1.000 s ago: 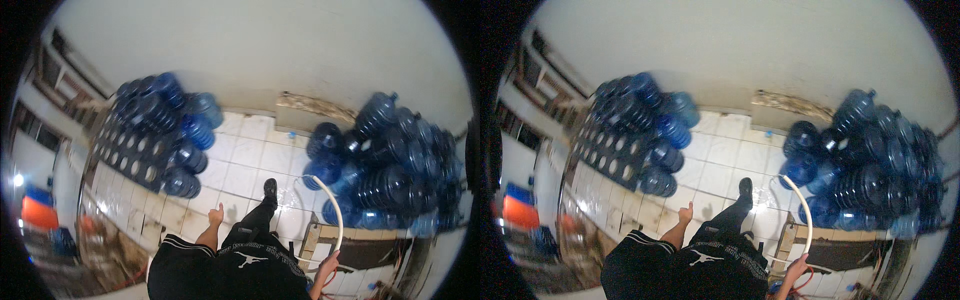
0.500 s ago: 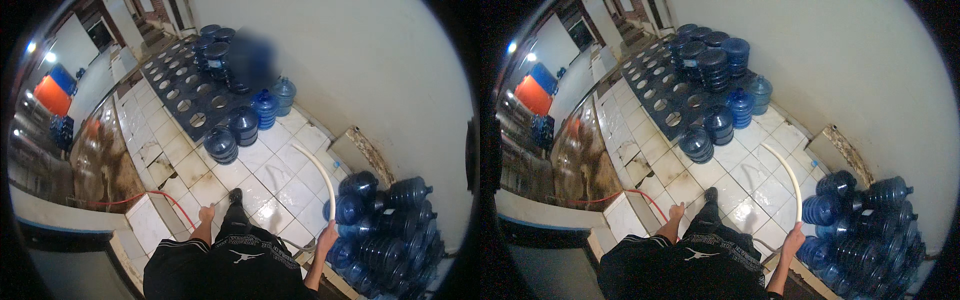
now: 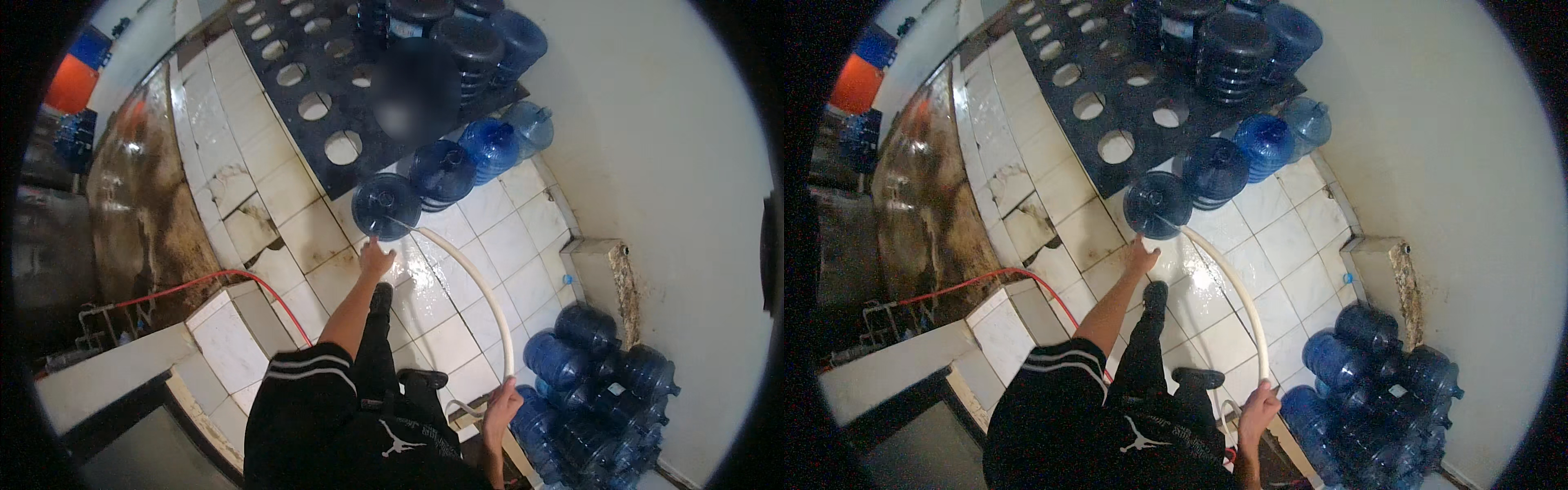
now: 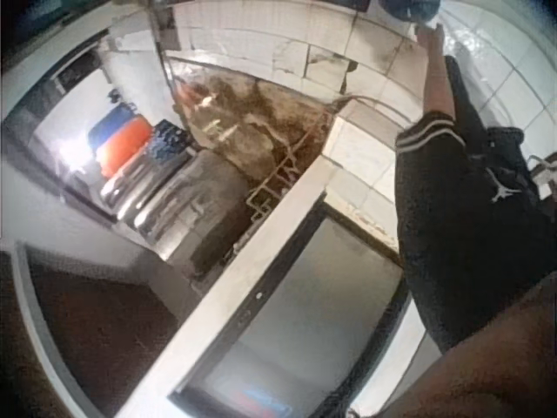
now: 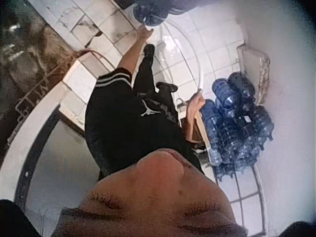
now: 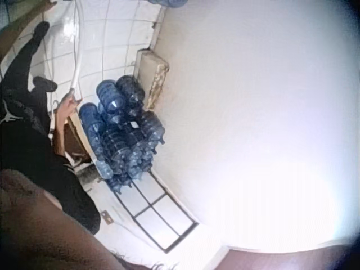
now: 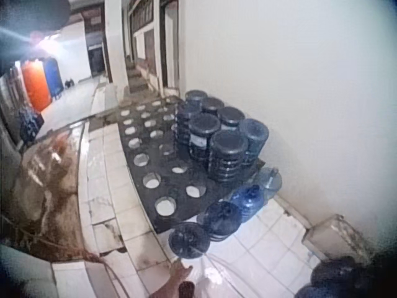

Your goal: The person moves large blue water jugs across a tiled floor and fills them using a white hose, handling each bottle by hand and inserting the hose into the top.

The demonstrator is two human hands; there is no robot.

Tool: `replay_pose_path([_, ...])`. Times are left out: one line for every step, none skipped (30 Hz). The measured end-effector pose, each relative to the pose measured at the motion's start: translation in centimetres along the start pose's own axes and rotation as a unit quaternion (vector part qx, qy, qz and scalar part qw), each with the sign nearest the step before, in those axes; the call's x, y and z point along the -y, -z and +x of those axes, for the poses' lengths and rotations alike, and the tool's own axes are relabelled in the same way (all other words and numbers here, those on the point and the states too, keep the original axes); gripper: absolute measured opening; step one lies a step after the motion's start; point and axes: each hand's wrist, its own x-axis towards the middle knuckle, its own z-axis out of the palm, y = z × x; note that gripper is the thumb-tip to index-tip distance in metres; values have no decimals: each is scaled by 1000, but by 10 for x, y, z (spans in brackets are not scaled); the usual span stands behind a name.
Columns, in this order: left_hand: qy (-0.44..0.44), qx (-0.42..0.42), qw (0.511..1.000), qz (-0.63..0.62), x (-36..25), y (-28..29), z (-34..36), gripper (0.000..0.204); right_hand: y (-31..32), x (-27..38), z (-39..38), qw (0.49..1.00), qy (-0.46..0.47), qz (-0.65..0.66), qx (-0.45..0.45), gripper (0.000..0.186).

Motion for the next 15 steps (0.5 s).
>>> replay_pose_path([-3,-8,1000,7,-10,0,23,75,-13,3,-1,1000,-10,3,9,52])
replay_pose_path([-4,2,1000,8,-19,0,44,81,-26,5,-3,1000,-21,7,16,52])
replay_pose_path([14,23,1000,-1,-25,-1,63,87,-35,8,-4,1000,-24,-1,20,52])
replay_pose_path([13,22,1000,5,-32,-2,80,89,-43,11,-2,999,-23,-8,25,52])
replay_pose_path([23,30,999,9,-38,-2,95,92,-50,14,-2,999,-23,-10,27,52])
replay_pose_path([32,41,999,11,-45,-5,111,94,-60,16,-4,999,-42,-29,4,47])
replay_pose_path([22,37,999,15,-53,-6,129,95,-69,16,-2,999,-46,-18,11,47])
replay_pose_path([16,41,999,18,-54,-7,140,96,-73,18,-4,998,-58,-9,16,47])
replay_pose_path([12,39,999,21,-53,-11,146,97,-74,19,-6,997,-70,-1,22,46])
replay_pose_path([-4,31,998,45,-55,-15,151,89,-78,18,-6,996,-83,11,17,46])
replay_pose_path([-9,21,998,56,-54,-20,156,85,-80,18,-7,998,-58,-9,30,47])
replay_pose_path([-14,11,998,68,-52,-26,156,80,-81,17,-10,996,-84,-26,34,47])
replay_pose_path([-22,-4,997,78,-48,-31,158,75,-82,15,-12,993,-106,-35,34,47])
replay_pose_path([-43,-12,996,71,-43,-34,159,71,-84,14,-12,993,-100,-40,44,46])
replay_pose_path([-65,-19,996,63,-34,-37,155,67,-85,13,-14,993,-97,-45,49,46])
